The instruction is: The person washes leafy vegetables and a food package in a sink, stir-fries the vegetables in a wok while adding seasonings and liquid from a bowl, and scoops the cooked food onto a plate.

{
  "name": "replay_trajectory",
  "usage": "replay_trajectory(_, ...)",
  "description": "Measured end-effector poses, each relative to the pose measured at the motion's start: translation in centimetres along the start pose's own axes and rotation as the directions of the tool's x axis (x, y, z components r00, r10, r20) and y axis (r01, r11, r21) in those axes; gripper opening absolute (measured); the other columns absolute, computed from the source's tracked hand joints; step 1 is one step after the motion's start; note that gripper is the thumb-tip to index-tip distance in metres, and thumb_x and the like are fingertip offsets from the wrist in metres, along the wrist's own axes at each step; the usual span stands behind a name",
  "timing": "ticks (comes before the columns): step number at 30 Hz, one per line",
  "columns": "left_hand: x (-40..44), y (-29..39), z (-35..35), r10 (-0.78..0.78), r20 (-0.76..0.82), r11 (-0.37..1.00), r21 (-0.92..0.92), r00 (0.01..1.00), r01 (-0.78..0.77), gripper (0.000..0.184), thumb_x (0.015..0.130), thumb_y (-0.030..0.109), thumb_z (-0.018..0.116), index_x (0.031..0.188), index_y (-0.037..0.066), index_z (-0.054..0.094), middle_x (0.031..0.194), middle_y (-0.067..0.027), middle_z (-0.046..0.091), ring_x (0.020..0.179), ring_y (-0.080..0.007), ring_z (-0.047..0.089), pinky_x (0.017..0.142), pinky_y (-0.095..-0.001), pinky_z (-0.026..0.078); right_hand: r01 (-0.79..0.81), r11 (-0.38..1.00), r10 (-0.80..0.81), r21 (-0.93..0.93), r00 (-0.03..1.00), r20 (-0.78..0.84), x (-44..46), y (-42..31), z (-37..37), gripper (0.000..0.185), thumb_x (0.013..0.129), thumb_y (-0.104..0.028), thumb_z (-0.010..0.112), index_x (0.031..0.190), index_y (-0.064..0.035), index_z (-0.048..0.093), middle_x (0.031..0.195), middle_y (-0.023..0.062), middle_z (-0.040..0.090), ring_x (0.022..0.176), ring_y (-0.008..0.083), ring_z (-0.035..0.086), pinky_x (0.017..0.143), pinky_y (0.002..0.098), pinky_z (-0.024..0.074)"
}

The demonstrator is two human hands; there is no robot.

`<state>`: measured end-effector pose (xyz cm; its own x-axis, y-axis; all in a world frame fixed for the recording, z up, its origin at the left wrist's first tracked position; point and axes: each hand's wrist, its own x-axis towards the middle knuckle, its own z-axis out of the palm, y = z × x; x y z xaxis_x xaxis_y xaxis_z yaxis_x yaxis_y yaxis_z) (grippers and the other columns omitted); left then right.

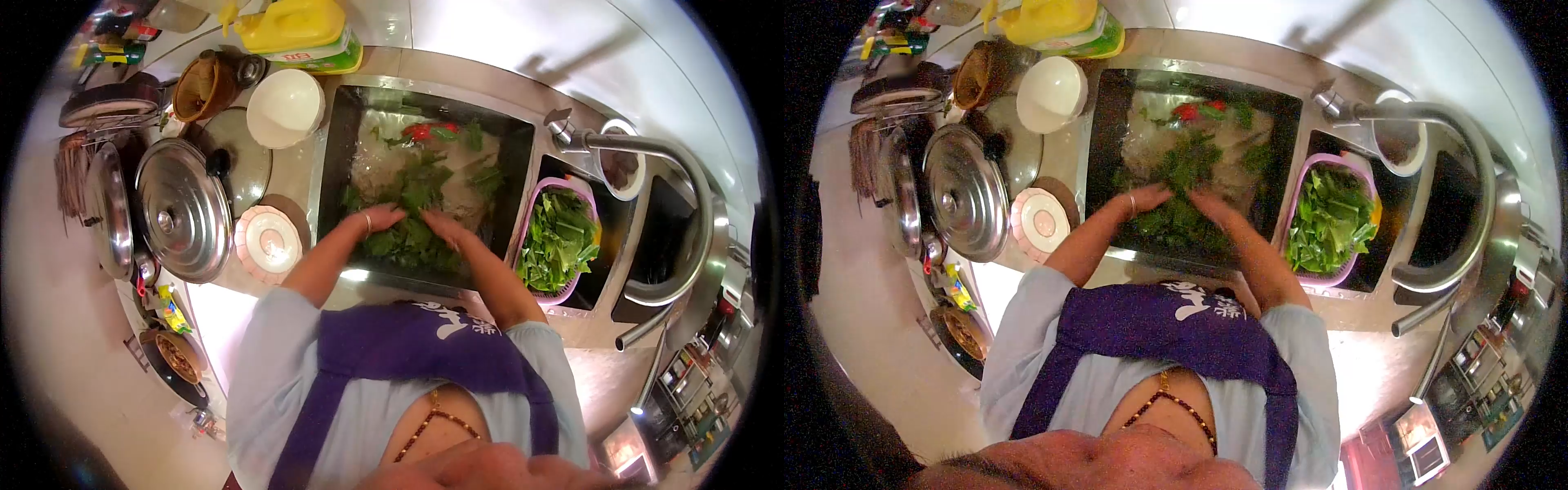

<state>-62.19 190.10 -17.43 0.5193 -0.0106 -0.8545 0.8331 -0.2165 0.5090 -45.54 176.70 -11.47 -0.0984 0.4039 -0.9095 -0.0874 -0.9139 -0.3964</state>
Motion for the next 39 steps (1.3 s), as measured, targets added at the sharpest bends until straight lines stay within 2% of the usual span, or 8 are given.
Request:
replay_trajectory(4,-3.2,3.8,2.7,-0.296,-0.045,0.866,-0.435,0.954,0.248,0.058,0.091,0.047,0.043,0.14,0.017,0.034,0.148,-0.0125,0.025,0.133,-0.0325,0.031,0.106,-0.0439,0.029,-0.101,0.942,0.119,0.318,0.992,-0.036,-5.0,-1.6,2.2,0.073,0.088,-0.053,0.047,0.143,-0.0086,0.027,0.149,0.0139,0.019,0.136,0.0304,0.02,0.104,0.0515,0.024)
replay_trajectory(9,-7.7,9.3,3.5,-0.261,-0.112,0.618,-0.783,0.959,0.076,0.059,0.086,0.04,0.05,0.133,0.005,0.038,0.135,-0.0146,0.043,0.119,-0.0327,0.046,0.097,-0.0438,0.039,0.045,0.742,-0.036,0.669,0.999,-0.028,-0.7,1.3,2.8,0.054,0.086,-0.041,0.057,0.126,-0.0053,0.047,0.129,0.0139,0.046,0.119,0.029,0.042,0.094,0.0417,0.0367)
replay_trajectory(14,-13.0,13.6,3.2,-0.193,-0.548,0.807,-0.561,0.814,-0.186,0.051,0.087,0.031,0.046,0.128,0.002,0.043,0.122,-0.0172,0.053,0.107,-0.0336,0.053,0.085,-0.0389,0.044,0.573,0.791,-0.406,0.217,0.756,-0.514,-4.7,-1.1,4.3,0.061,0.084,-0.036,0.056,0.129,0.002,0.043,0.125,0.0172,0.051,0.122,0.0303,0.042,0.098,0.0408,0.0362)
replay_trajectory(17,-9.2,10.9,6.3,0.048,-0.96,0.955,-0.037,0.276,-0.293,0.042,0.088,0.028,0.045,0.115,-0.002,0.053,0.097,-0.0193,0.061,0.088,-0.0297,0.061,0.073,-0.0433,0.048,0.599,0.8,-0.474,-0.015,0.617,-0.628,-7.4,-2.1,5.6,0.051,0.084,-0.03,0.055,0.122,0.0022,0.047,0.12,0.017,0.052,0.112,0.029,0.046,0.091,0.0402,0.038)
replay_trajectory(20,-10.0,11.2,6.5,-0.348,-0.377,0.672,-0.738,0.858,-0.051,0.046,0.086,0.027,0.046,0.124,0.0,0.048,0.106,-0.019,0.058,0.094,-0.0284,0.057,0.08,-0.0395,0.046,0.434,0.866,-0.212,0.249,0.77,-0.601,-4.4,0.2,6.4,0.035,0.085,-0.025,0.053,0.109,0.0005,0.054,0.107,0.013,0.057,0.093,0.0227,0.053,0.078,0.0382,0.042)
replay_trajectory(28,-14.3,23.6,11.6,0.063,-0.697,0.553,-0.572,0.715,-0.606,0.043,0.091,0.03,0.041,0.125,0.003,0.042,0.113,-0.0165,0.055,0.096,-0.0276,0.057,0.075,-0.0394,0.047,0.842,0.538,-0.647,0.044,0.445,-0.619,-20.5,1.7,-1.1,0.03,0.085,-0.022,0.058,0.103,0.0011,0.056,0.096,0.0149,0.059,0.08,0.0235,0.055,0.076,0.0381,0.0454)
replay_trajectory(34,-10.4,32.4,15.7,0.396,-0.281,0.127,-0.926,0.874,-0.355,0.035,0.097,0.03,0.035,0.119,0.005,0.046,0.111,-0.0154,0.055,0.097,-0.0241,0.058,0.08,-0.0385,0.051,0.581,0.598,-0.627,-0.551,-0.089,-0.774,-24.6,8.3,-8.7,0.038,0.082,-0.024,0.062,0.106,0.0041,0.057,0.102,0.0215,0.058,0.095,0.0336,0.055,0.084,0.0405,0.0428)
replay_trajectory(39,-4.9,33.8,17.6,0.3,-0.251,0.362,-0.863,0.92,-0.353,0.042,0.098,0.033,0.032,0.13,0.005,0.04,0.13,-0.013,0.044,0.116,-0.025,0.047,0.092,-0.0416,0.044,0.564,0.657,-0.638,-0.5,0.062,-0.768,-24.6,11.3,-10.5,0.05,0.083,-0.028,0.06,0.121,0.003,0.05,0.119,0.0262,0.05,0.112,0.0381,0.047,0.096,0.0416,0.0364)
